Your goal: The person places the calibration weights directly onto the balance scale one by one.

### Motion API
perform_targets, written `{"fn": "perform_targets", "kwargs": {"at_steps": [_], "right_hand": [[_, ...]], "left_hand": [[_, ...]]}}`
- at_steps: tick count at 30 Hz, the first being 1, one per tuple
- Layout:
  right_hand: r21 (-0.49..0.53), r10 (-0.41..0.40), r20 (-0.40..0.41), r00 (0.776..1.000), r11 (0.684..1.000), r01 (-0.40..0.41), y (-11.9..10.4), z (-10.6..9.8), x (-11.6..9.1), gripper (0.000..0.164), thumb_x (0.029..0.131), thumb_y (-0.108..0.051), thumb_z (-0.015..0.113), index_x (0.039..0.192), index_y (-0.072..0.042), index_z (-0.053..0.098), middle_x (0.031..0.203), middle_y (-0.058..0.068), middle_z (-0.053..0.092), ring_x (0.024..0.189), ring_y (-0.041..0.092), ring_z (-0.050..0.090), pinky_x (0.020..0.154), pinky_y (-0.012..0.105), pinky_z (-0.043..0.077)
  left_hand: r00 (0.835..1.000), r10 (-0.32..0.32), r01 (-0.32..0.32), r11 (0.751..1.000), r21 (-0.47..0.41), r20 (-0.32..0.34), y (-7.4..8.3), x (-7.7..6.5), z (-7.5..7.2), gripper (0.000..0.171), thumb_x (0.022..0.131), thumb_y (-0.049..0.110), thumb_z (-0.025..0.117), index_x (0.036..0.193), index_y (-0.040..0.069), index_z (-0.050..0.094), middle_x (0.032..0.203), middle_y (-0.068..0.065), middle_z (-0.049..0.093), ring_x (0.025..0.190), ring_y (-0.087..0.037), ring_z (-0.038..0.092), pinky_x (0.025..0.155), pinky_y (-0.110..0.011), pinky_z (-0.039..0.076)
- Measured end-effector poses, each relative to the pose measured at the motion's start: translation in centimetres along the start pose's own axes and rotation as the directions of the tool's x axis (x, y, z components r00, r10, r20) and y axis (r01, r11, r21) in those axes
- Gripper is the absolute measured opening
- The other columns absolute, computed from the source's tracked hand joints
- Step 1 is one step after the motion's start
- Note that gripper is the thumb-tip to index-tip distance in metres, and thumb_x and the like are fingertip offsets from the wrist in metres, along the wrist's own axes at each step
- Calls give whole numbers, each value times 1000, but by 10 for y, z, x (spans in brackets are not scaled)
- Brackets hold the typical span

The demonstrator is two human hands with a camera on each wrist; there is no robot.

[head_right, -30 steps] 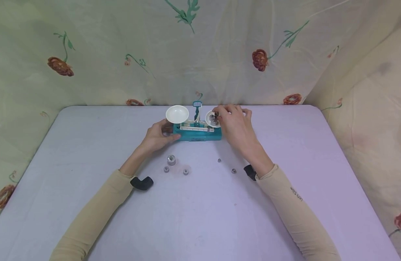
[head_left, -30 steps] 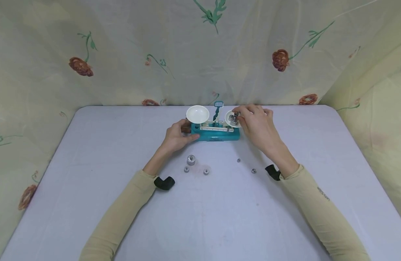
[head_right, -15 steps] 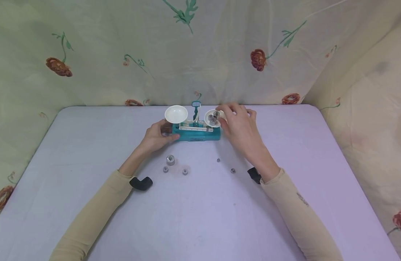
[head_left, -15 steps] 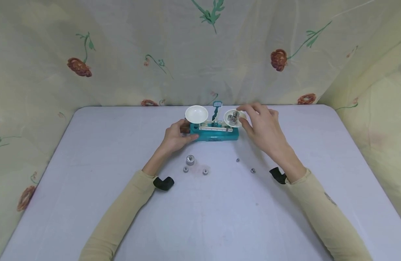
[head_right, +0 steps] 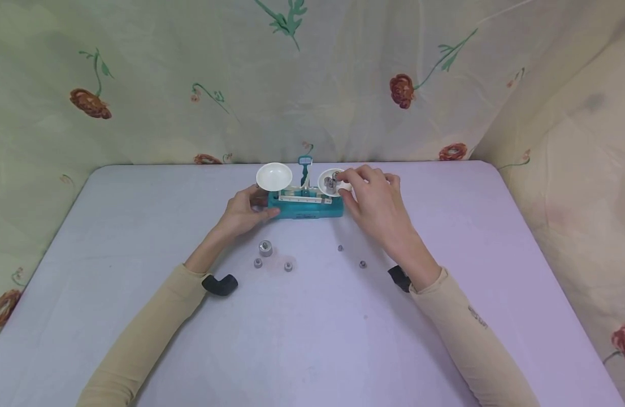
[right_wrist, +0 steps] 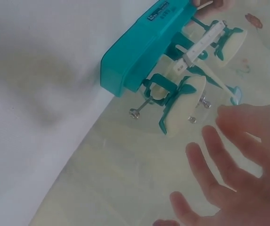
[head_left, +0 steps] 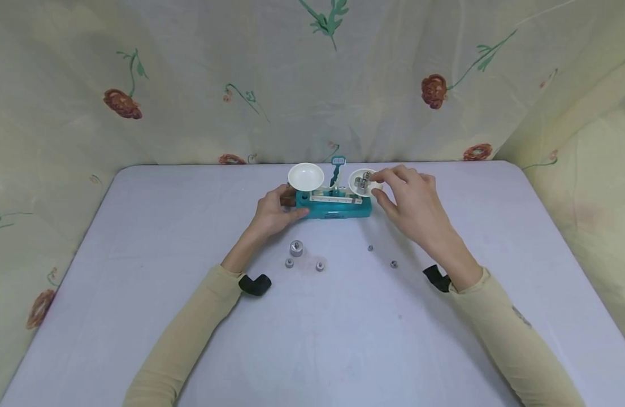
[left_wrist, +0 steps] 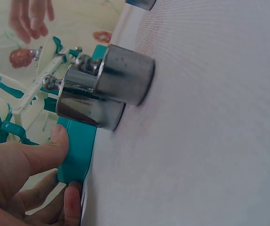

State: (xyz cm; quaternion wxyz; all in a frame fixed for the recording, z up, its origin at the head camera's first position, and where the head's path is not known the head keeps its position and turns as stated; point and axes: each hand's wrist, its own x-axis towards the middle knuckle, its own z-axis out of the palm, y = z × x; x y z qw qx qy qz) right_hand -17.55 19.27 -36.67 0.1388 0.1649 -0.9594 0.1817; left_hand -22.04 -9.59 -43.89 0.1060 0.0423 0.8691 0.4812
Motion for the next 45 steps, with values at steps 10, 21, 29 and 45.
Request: {"fn": "perform_targets", "kwargs": {"at_steps": [10, 21, 29, 45], "right_hand": [[-36, -14, 108, 994, 999, 18, -10, -2, -7, 26, 101, -20, 78, 125, -10, 74, 121, 17, 74, 114, 39, 69, 110, 72, 42], [-71, -67, 198, 978, 994, 83, -8, 7, -18, 18, 103, -23, 75, 119, -14, 76, 109, 9, 76, 105, 34, 70, 103, 70, 45], [-63, -32, 306, 951, 997, 53, -5, 12, -25, 22, 100, -25, 79, 119, -14, 76, 109, 7, 76, 108, 35, 69, 104, 71, 44], [-75, -52, 439, 897, 993, 94, -3, 25, -36, 18, 97, -23, 82, 113, -15, 78, 92, -1, 75, 92, 26, 69, 104, 76, 45]], "left_hand": [[1000, 5, -5, 1000, -7, -5, 1, 1, -3, 66, 98, 21, 82, 155, 6, 53, 152, -16, 63, 138, -34, 63, 118, -51, 51], [1000, -4, 4, 1000, -15, -1, 0, 2, -3, 67, 98, 20, 82, 156, 6, 53, 152, -17, 63, 139, -34, 62, 119, -51, 51], [1000, 0, 0, 1000, -18, -1, 1, 2, -2, 66, 98, 21, 82, 155, 6, 53, 152, -17, 64, 139, -34, 62, 119, -51, 51], [1000, 9, -8, 1000, -18, 12, 0, 0, 0, 66, 98, 21, 81, 156, 5, 52, 153, -17, 62, 139, -35, 62, 120, -52, 50]]}}
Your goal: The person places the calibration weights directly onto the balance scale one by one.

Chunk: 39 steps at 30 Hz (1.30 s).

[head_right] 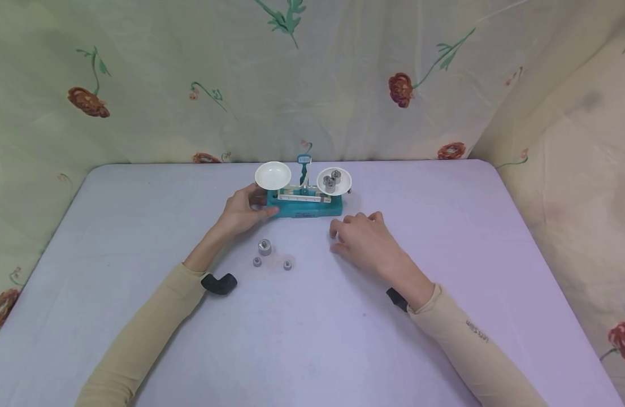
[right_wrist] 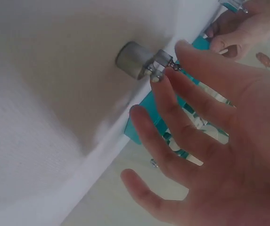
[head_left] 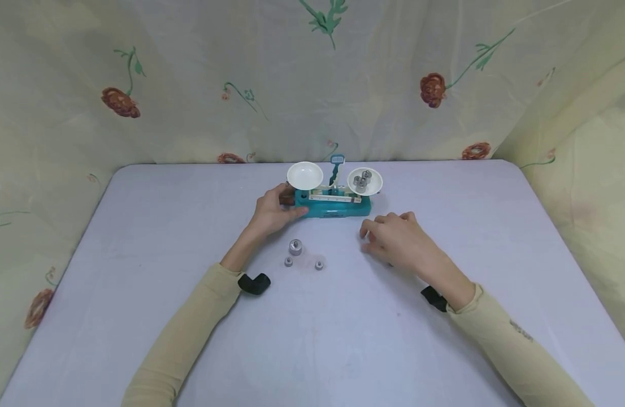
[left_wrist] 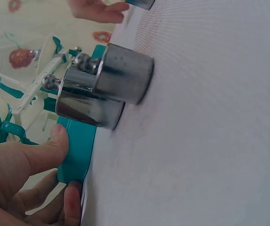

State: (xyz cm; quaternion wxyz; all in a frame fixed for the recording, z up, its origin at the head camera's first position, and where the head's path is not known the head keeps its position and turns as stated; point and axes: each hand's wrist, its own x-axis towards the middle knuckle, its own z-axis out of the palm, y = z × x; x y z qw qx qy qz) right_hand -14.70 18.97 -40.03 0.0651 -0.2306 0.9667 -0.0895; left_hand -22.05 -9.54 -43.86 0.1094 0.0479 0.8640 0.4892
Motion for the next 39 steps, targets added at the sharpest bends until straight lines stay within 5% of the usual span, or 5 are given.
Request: {"fn": "perform_targets", "kwargs": {"at_steps": [27, 39], "right_hand": [[-53, -22, 17, 1000, 998, 23, -1, 2, 0, 14, 96, -21, 83, 106, -15, 76, 82, 2, 74, 82, 24, 63, 103, 75, 47], [-73, -81, -40, 996, 994, 78, -2, 1, 0, 6, 98, -15, 80, 94, -19, 76, 84, 1, 71, 83, 23, 66, 104, 75, 47]], "left_hand": [[1000, -8, 8, 1000, 10, -5, 1, 0, 0, 65, 98, 21, 81, 155, 6, 53, 150, -17, 64, 138, -34, 62, 119, -52, 51], [1000, -9, 9, 1000, 12, -6, 0, 0, 1, 66, 98, 21, 81, 155, 6, 53, 151, -17, 64, 138, -34, 63, 119, -52, 51]]}}
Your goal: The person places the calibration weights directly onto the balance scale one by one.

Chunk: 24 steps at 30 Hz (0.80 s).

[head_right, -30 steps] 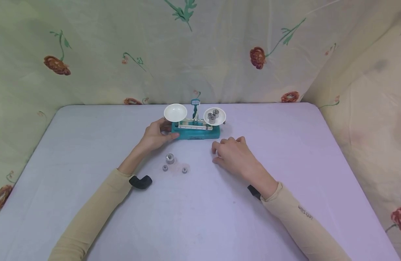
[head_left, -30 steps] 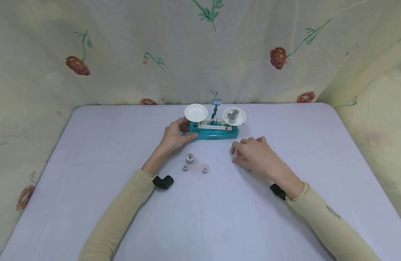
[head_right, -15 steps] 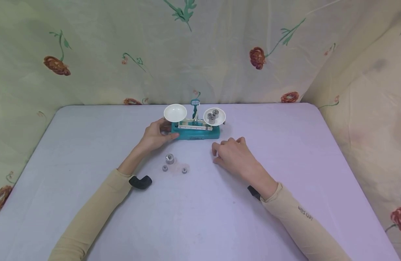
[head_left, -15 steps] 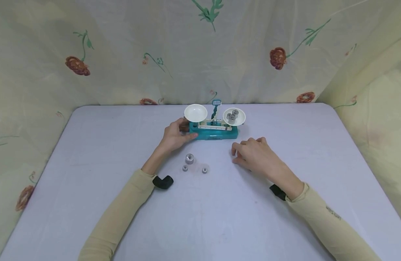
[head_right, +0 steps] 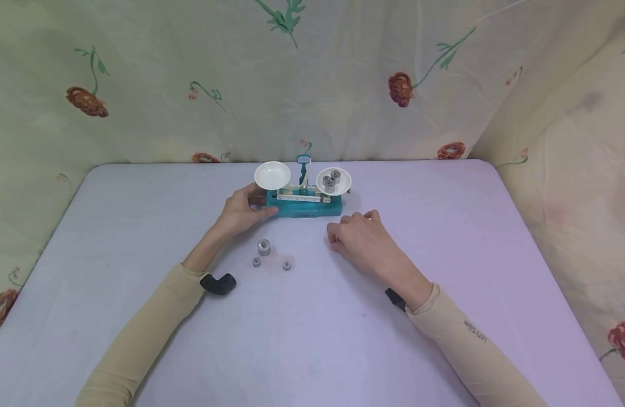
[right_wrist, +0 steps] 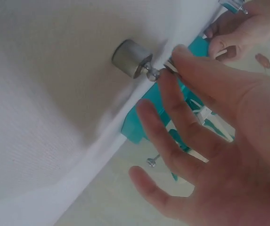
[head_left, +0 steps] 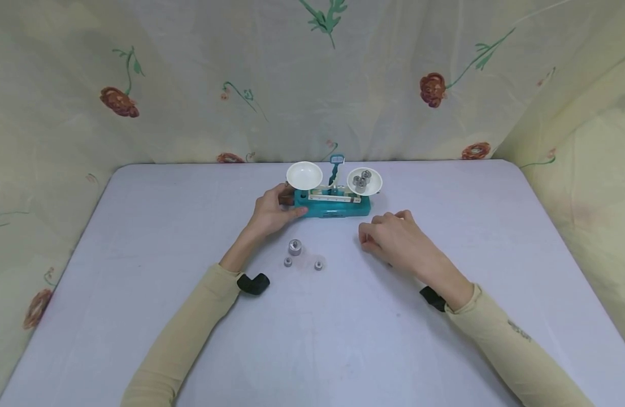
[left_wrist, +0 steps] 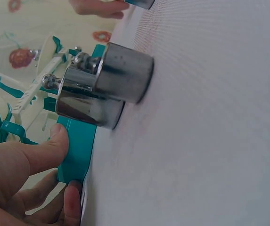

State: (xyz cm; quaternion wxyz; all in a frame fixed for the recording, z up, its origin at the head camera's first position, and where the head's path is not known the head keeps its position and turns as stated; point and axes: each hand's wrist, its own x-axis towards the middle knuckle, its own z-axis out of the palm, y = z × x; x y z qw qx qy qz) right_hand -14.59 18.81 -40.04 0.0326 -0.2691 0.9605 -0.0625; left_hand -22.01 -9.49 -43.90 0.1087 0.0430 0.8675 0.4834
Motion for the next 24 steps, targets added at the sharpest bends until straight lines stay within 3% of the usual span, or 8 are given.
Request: {"fn": "perform_targets", "kwargs": {"at_steps": [7, 24], "right_hand": [[12, 2, -54, 999, 1000, -1, -1, -7, 3, 5, 97, -16, 82, 100, -20, 81, 96, 3, 79, 98, 28, 71, 108, 74, 45], [46, 30, -120, 992, 999, -25, -1, -19, 8, 9, 100, -20, 79, 108, -17, 78, 105, 7, 80, 104, 31, 71, 114, 73, 40]], "left_hand": [[1000, -4, 4, 1000, 0, 2, 1, 0, -1, 65, 98, 21, 81, 155, 6, 53, 151, -17, 64, 138, -34, 63, 118, -52, 51], [1000, 17, -17, 1000, -11, 1, -1, 1, -1, 66, 98, 21, 82, 155, 6, 53, 151, -17, 63, 138, -35, 63, 118, -52, 51]]}}
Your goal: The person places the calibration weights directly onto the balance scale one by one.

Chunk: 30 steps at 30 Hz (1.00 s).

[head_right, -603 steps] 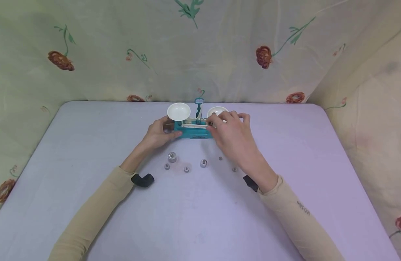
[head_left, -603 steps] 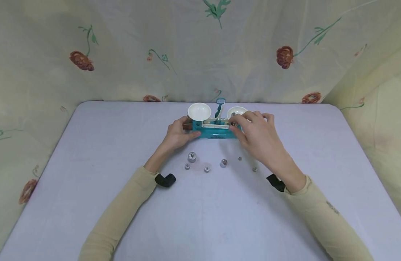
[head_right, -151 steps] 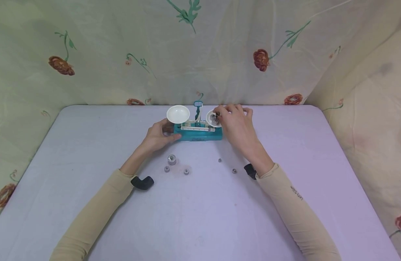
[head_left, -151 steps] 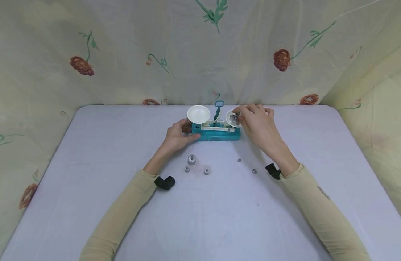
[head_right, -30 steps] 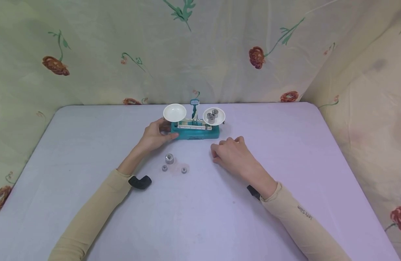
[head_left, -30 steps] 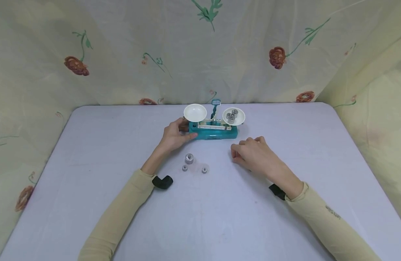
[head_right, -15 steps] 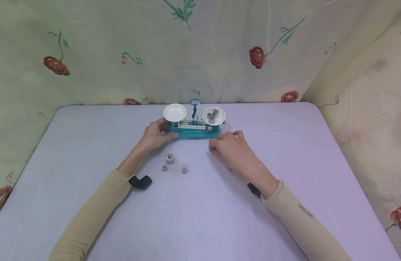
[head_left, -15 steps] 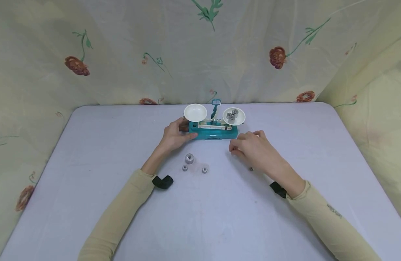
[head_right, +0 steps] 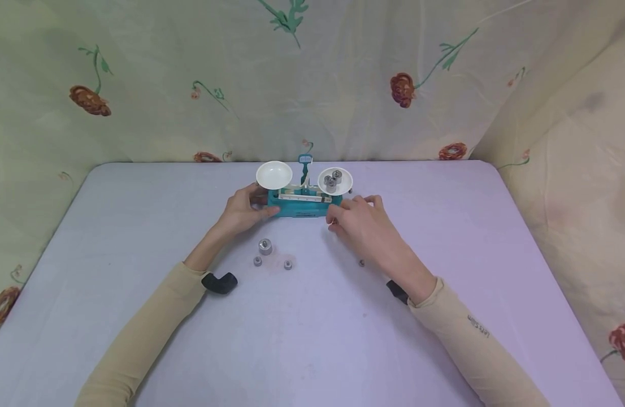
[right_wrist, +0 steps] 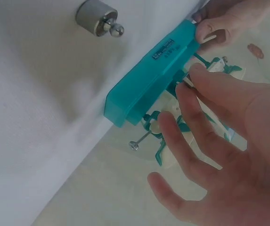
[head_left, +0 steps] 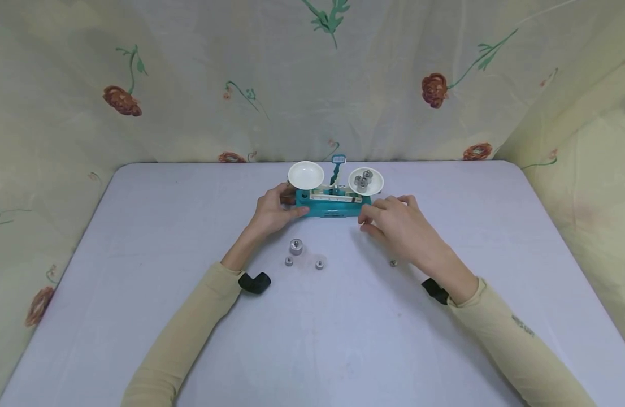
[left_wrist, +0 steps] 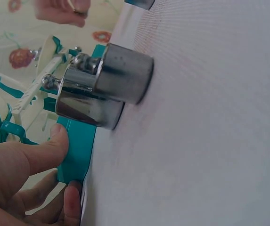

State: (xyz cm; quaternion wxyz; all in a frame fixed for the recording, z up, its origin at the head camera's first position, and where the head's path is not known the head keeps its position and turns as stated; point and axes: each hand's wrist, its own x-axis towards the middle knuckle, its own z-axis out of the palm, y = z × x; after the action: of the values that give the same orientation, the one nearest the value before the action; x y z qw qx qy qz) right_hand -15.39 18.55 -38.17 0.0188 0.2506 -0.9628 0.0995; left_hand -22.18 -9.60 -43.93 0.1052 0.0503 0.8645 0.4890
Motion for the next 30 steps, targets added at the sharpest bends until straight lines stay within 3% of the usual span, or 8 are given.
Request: {"fn": "perform_targets", "kwargs": {"at_steps": [15, 21, 30], "right_hand": [[2, 18, -88, 996, 1000, -18, 2, -8, 4, 7, 102, -16, 76, 109, -15, 78, 110, 9, 80, 112, 36, 70, 112, 73, 40], [-5, 19, -204, 979, 1000, -21, 4, -13, 9, 11, 100, -18, 78, 110, -13, 79, 103, 10, 79, 111, 37, 70, 109, 70, 43], [19, 70, -282, 957, 998, -68, 6, -16, 14, 14, 99, -14, 79, 112, -9, 79, 109, 16, 80, 110, 40, 69, 109, 71, 41]], "left_hand": [[1000, -1, 1, 1000, 16, -3, 0, -1, 0, 66, 98, 21, 82, 155, 5, 53, 152, -17, 63, 138, -34, 63, 117, -51, 52], [1000, -13, 13, 1000, 17, -4, 1, -1, -1, 65, 98, 21, 82, 155, 6, 53, 151, -17, 64, 138, -34, 63, 117, -51, 52], [1000, -7, 7, 1000, 20, -3, 0, 0, -1, 64, 98, 21, 82, 154, 6, 55, 149, -17, 65, 137, -34, 63, 117, -51, 52]]}}
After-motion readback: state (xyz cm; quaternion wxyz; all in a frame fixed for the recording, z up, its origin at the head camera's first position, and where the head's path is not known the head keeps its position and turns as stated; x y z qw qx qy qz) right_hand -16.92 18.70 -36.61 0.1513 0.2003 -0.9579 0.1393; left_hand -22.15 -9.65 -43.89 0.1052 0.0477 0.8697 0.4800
